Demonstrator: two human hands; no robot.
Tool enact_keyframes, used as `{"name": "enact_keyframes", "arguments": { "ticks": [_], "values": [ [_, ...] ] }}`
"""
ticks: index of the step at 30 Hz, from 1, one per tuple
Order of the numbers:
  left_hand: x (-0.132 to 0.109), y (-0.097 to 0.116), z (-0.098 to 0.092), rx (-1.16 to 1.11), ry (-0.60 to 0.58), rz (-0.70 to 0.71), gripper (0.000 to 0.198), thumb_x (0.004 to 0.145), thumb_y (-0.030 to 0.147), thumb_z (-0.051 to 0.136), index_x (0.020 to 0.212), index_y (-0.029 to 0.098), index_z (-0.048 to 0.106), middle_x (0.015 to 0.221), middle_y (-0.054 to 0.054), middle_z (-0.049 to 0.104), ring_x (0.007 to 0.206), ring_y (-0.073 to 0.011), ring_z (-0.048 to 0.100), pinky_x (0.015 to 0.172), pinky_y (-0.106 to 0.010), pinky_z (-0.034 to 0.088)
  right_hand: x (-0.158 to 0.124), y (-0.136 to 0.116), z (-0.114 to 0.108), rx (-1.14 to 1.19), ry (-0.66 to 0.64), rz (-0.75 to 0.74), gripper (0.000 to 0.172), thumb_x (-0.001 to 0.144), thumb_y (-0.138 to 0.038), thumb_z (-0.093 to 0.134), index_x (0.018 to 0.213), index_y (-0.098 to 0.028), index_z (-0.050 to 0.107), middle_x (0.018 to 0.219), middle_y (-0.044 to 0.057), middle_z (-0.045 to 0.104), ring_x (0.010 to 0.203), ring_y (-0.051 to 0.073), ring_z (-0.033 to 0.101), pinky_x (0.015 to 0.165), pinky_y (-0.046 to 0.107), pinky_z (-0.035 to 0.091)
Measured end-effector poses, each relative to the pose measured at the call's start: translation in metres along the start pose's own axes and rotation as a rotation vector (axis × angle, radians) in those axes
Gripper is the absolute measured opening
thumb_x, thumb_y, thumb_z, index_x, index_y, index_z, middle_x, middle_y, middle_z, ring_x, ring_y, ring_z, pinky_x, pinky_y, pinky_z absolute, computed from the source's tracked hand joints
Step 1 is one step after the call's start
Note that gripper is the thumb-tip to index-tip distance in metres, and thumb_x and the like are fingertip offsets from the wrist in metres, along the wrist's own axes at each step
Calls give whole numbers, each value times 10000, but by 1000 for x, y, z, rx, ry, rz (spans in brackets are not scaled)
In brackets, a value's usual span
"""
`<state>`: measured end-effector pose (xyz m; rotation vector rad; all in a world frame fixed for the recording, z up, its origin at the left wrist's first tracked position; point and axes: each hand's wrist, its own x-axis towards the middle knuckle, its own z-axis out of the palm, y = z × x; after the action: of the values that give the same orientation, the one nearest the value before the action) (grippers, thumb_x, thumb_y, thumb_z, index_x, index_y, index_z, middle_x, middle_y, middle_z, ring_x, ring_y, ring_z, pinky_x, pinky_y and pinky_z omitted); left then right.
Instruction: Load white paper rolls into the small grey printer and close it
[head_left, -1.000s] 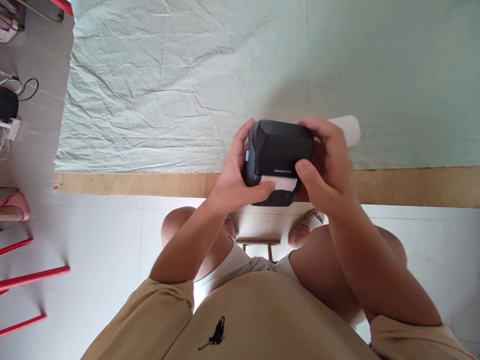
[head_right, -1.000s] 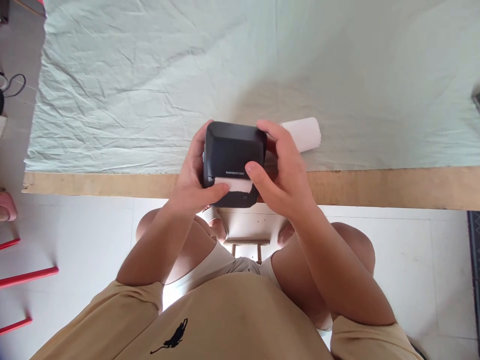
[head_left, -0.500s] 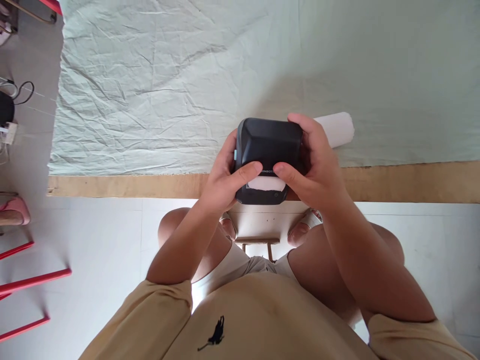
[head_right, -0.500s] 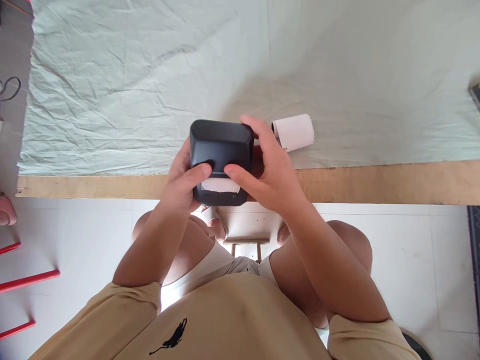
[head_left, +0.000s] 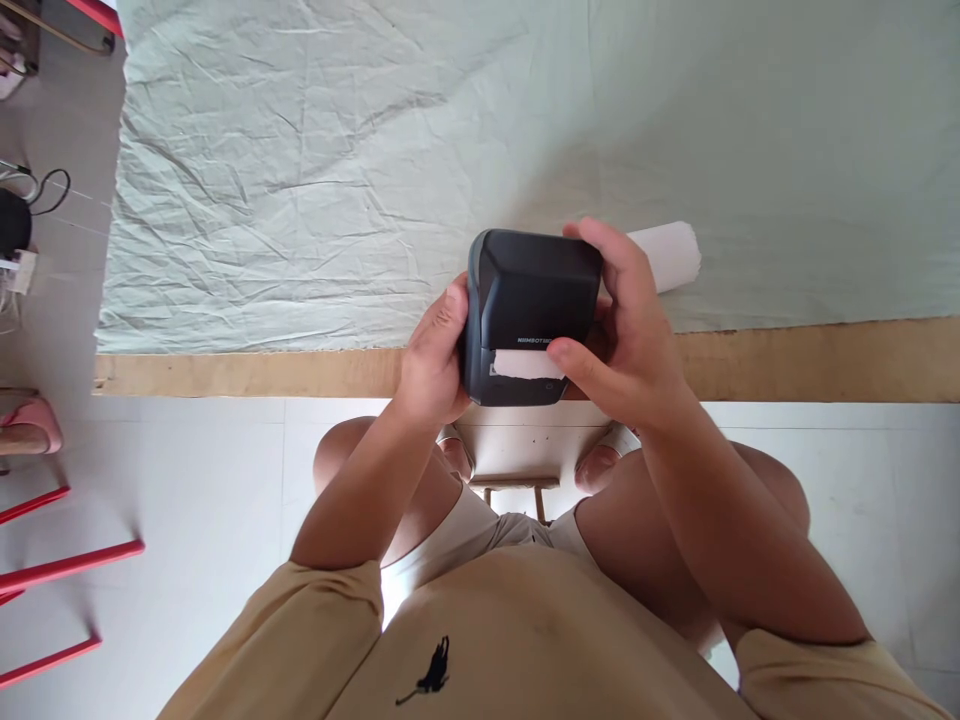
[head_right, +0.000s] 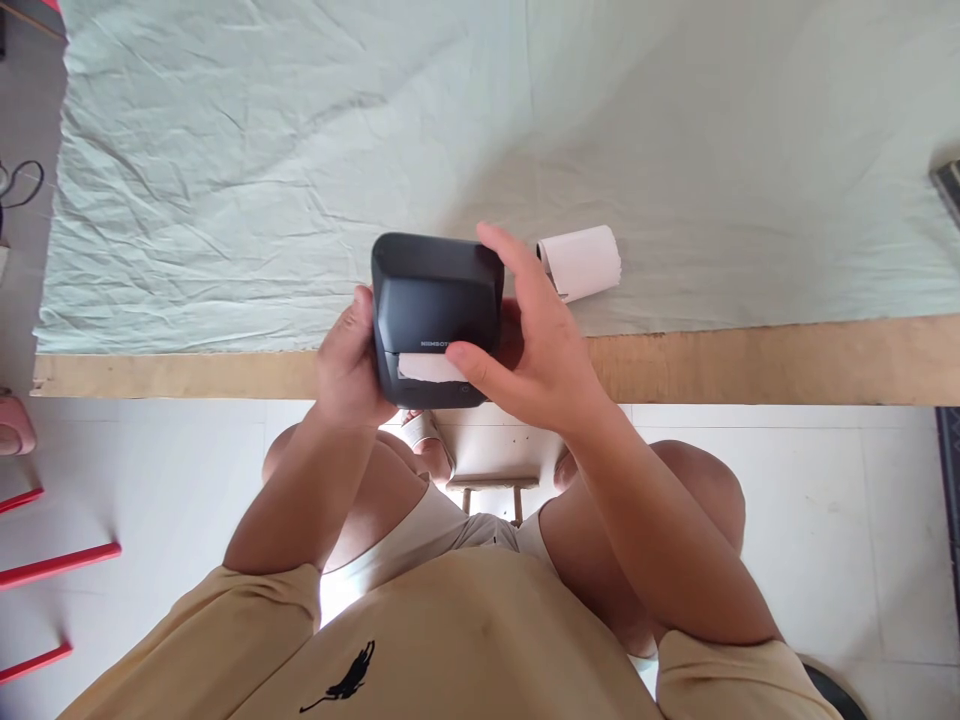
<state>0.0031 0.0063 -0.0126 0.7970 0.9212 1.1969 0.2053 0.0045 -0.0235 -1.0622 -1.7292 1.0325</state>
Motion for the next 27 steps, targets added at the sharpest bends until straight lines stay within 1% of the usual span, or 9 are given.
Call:
{"name": "enact_keyframes", "arguments": {
  "ticks": [7, 9, 11, 13, 15, 18, 20, 24, 27],
  "values": [
    [1, 6, 3, 4, 60, -59, 501, 1070, 624, 770, 774, 241, 640, 791, -47, 713, 1310, -360, 844, 992, -474, 775, -5, -10, -4, -255, 27, -79, 750, 1105, -493, 679, 1774, -381, 360, 1834, 150, 534, 1541, 363, 688, 1023, 524, 750],
    [2, 6, 3, -36, 55, -86, 496, 1064, 667, 759, 831, 235, 691, 857, -55, 764, 1381, -373, 824, 1049, -493, 764, -6, -15, -8, -416, 138, -143, 703, 1075, -562, 739, 1693, -324, 501, 1671, 168, 659, 1319, 335, 790, 914, 498, 749],
    [1, 4, 2, -62, 18, -92, 520, 1058, 724, 745, 909, 226, 741, 1011, -71, 837, 1462, -388, 791, 1113, -516, 744, -6, -22, -10, -522, 296, -201, 586, 1028, -592, 824, 1505, -299, 651, 1247, 91, 792, 881, 225, 773, 692, 397, 672],
    [-1, 3, -1, -38, -38, -73, 515, 1025, 743, 796, 1008, 228, 784, 1138, -74, 866, 1496, -400, 774, 1132, -517, 731, -4, -29, -8, -483, 440, -260, 346, 1044, -503, 840, 1300, -316, 702, 812, -53, 663, 575, 130, 572, 512, 300, 491],
    [-3, 2, -2, 20, -69, -60, 527, 968, 747, 873, 1099, 240, 810, 1155, -69, 870, 1453, -404, 793, 1075, -491, 734, 0, -36, -4, -338, 536, -326, 151, 1090, -394, 791, 1139, -328, 663, 646, -118, 497, 467, 98, 473, 442, 261, 371],
    [-5, 3, -2, 71, -59, -62, 609, 923, 797, 894, 1139, 234, 815, 1095, -73, 862, 1322, -387, 836, 939, -430, 722, 6, -40, 2, -185, 627, -376, 274, 1100, -333, 764, 954, -310, 533, 672, -109, 583, 507, 116, 626, 438, 260, 414],
    [-5, 4, -1, 73, -63, -57, 603, 938, 798, 878, 1130, 230, 810, 1058, -66, 854, 1223, -343, 855, 877, -384, 703, 7, -40, 4, -266, 622, -358, 332, 1091, -261, 743, 888, -304, 484, 717, -79, 703, 593, 155, 737, 472, 287, 455],
    [-5, 5, -1, 90, -99, -42, 564, 963, 775, 868, 1115, 237, 802, 923, -27, 786, 989, -249, 838, 821, -339, 670, 4, -41, 2, -660, 484, -255, 160, 1056, -168, 692, 955, -293, 698, 862, -37, 859, 571, 139, 699, 544, 326, 453],
    [-4, 5, -4, 117, -149, -35, 550, 964, 760, 875, 1122, 239, 803, 962, -24, 780, 938, -213, 790, 801, -318, 628, 2, -46, -4, -828, 312, -142, 201, 1064, -206, 649, 1099, -294, 826, 961, 1, 892, 677, 165, 725, 585, 331, 436]
  ]
}}
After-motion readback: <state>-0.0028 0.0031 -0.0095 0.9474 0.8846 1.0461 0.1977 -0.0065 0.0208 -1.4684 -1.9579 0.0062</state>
